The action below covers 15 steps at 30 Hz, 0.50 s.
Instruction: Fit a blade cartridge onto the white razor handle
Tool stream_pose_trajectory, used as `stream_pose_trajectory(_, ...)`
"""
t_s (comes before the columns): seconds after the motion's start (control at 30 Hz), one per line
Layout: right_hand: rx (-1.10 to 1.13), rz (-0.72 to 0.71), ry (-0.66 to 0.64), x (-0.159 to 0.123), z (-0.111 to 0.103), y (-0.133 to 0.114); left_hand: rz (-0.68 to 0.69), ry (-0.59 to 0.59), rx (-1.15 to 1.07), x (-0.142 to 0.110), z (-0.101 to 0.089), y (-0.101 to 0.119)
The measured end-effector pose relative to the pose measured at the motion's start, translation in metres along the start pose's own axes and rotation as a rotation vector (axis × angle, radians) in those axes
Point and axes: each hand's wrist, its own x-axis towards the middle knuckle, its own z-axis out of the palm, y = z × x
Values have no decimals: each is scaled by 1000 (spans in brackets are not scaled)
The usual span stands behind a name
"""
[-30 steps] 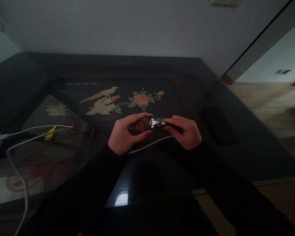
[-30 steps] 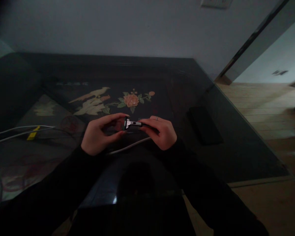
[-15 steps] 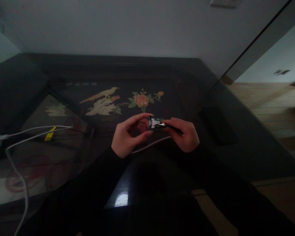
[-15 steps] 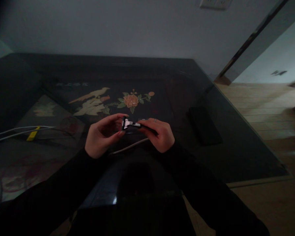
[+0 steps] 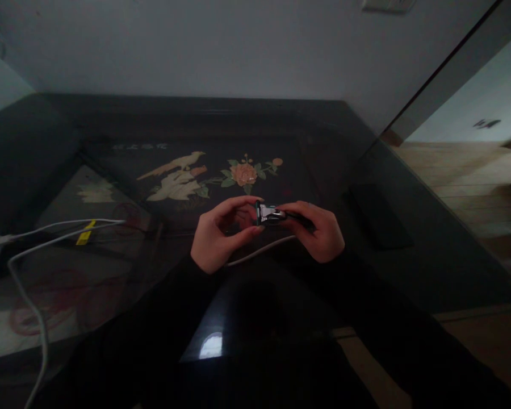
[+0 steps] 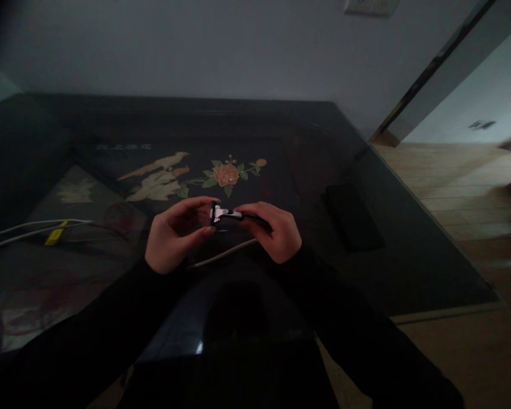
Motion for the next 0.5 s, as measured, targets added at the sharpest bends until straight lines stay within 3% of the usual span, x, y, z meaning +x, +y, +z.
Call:
stream_pose_trajectory(0.13, 15, 34, 8, 1, 0, 0, -58, 35, -34, 2, 2, -2)
stream_pose_trajectory(0.27, -50, 12, 90, 4, -3, 4, -90, -17, -70, 2, 3, -3)
stream_pose_trajectory(0.5, -62, 218, 291, 9, -11, 17, -102, 12, 66, 3, 2, -2)
